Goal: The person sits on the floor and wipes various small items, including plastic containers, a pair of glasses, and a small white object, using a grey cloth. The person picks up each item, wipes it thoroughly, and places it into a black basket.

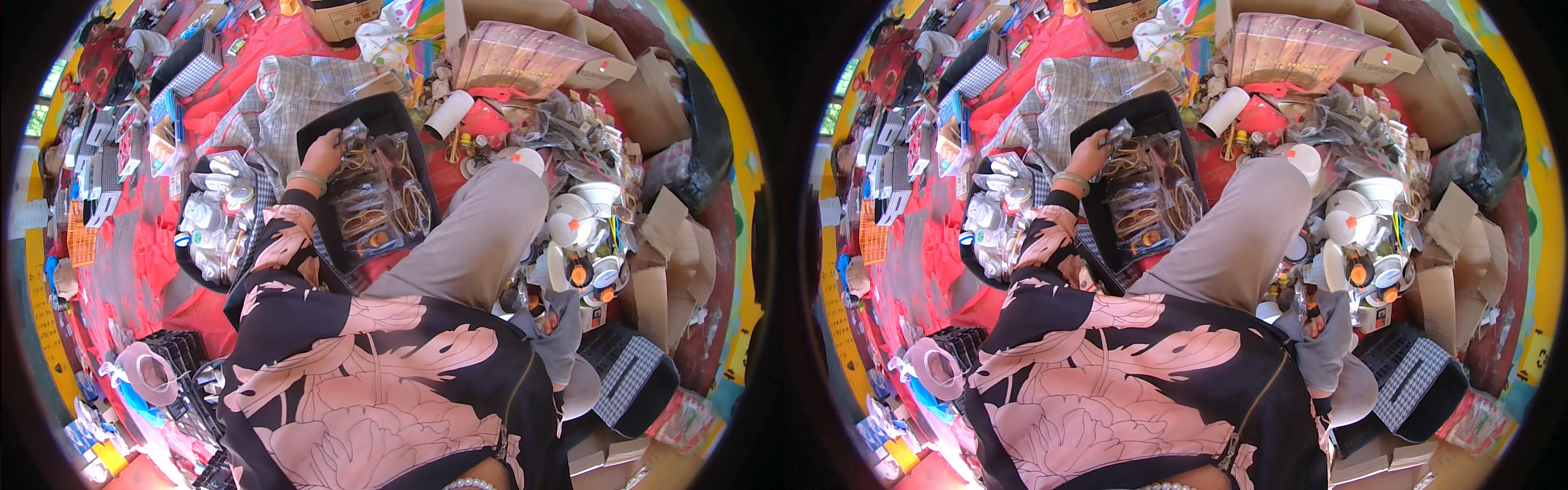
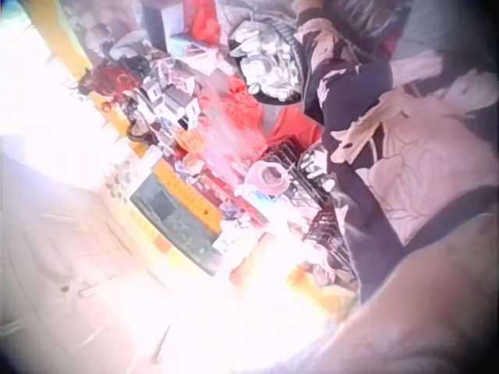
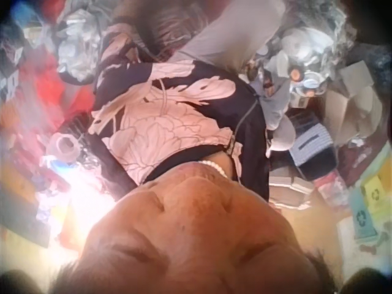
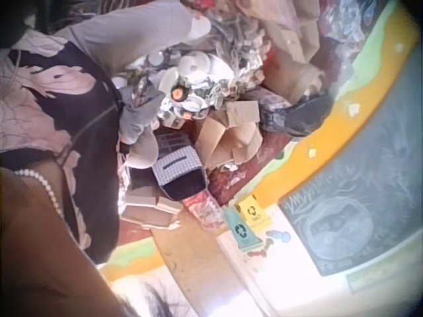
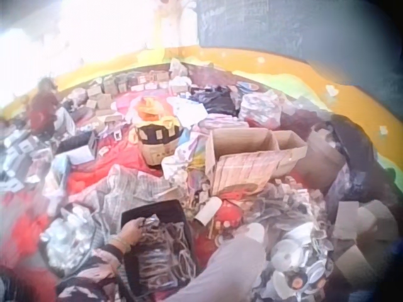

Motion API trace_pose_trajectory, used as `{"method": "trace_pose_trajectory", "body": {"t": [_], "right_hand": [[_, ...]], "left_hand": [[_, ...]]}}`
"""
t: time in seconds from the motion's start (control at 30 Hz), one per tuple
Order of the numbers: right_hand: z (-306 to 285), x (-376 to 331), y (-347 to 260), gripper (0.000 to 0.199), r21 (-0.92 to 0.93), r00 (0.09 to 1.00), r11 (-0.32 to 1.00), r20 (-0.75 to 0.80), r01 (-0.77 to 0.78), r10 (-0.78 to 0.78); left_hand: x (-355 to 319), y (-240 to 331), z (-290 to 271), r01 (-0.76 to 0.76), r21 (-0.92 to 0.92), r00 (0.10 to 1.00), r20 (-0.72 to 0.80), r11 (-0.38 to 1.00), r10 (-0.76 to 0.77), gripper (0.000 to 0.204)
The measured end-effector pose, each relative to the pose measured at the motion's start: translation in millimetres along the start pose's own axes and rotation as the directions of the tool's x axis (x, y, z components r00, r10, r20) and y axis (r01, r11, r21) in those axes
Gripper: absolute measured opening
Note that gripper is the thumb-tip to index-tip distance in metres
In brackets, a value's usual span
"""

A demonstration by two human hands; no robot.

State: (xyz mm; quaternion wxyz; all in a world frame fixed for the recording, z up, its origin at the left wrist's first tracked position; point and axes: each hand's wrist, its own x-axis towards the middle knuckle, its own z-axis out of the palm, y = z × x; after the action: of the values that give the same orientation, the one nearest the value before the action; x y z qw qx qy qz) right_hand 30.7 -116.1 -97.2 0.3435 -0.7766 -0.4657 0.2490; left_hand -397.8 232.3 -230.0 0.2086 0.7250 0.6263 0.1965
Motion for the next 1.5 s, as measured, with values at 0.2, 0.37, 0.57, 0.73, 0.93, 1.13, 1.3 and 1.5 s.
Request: {"method": "trace_pose_trajectory", "body": {"t": [0.2, 0.37, 0.57, 0.73, 0.93, 1.13, 1.3, 1.5], "right_hand": [[0.8, 21.8, -17.4, 0.043, -0.038, 0.997, 0.996, 0.02, -0.077, 0.078], [0.6, 27.8, -28.9, 0.04, -0.023, 0.988, 0.988, 0.019, -0.156, 0.156], [-8.7, 42.5, -61.1, 0.037, 0.049, 0.976, 0.975, 0.031, -0.215, 0.214], [-30.8, 47.0, -85.4, 0.034, -0.053, 0.98, 0.998, -0.195, 0.031, -0.041], [-87.3, 18.9, 14.9, 0.028, 0.346, 0.995, 0.934, 0.073, -0.088, 0.067], [-117.4, -4.4, 15.5, 0.013, 0.76, 0.898, 0.481, 0.349, -0.438, 0.266], [-114.6, -3.6, 22.0, 0.01, 0.515, 0.933, 0.827, 0.358, -0.225, 0.031], [-131.2, 3.5, 31.1, 0.011, -0.228, 0.932, 0.904, 0.075, 0.362, -0.354]], "left_hand": [[1.3, -58.0, 86.4, -0.08, 0.132, 0.981, 0.188, 0.988, 0.054, 0.019], [-1.3, -60.6, 124.2, -0.032, 0.307, 0.962, 0.269, 0.951, -0.054, 0.031], [-12.9, -77.1, 136.9, -0.032, 0.222, 0.969, 0.245, 0.974, -0.024, 0.045], [16.7, -47.8, 129.9, -0.061, 0.37, 0.991, 0.135, 0.927, 0.011, 0.031], [104.8, 170.9, 84.1, -0.356, 0.049, 0.929, 0.127, 0.933, 0.348, 0.033], [55.8, 455.7, 111.3, -0.778, -0.447, 0.402, 0.188, 0.442, 0.896, 0.019], [-5.2, 546.8, 252.3, -0.718, -0.401, 0.261, 0.603, 0.569, 0.754, 0.028], [-58.1, 577.3, 383.4, -0.718, 0.054, 0.519, 0.706, 0.694, 0.482, 0.048]]}}
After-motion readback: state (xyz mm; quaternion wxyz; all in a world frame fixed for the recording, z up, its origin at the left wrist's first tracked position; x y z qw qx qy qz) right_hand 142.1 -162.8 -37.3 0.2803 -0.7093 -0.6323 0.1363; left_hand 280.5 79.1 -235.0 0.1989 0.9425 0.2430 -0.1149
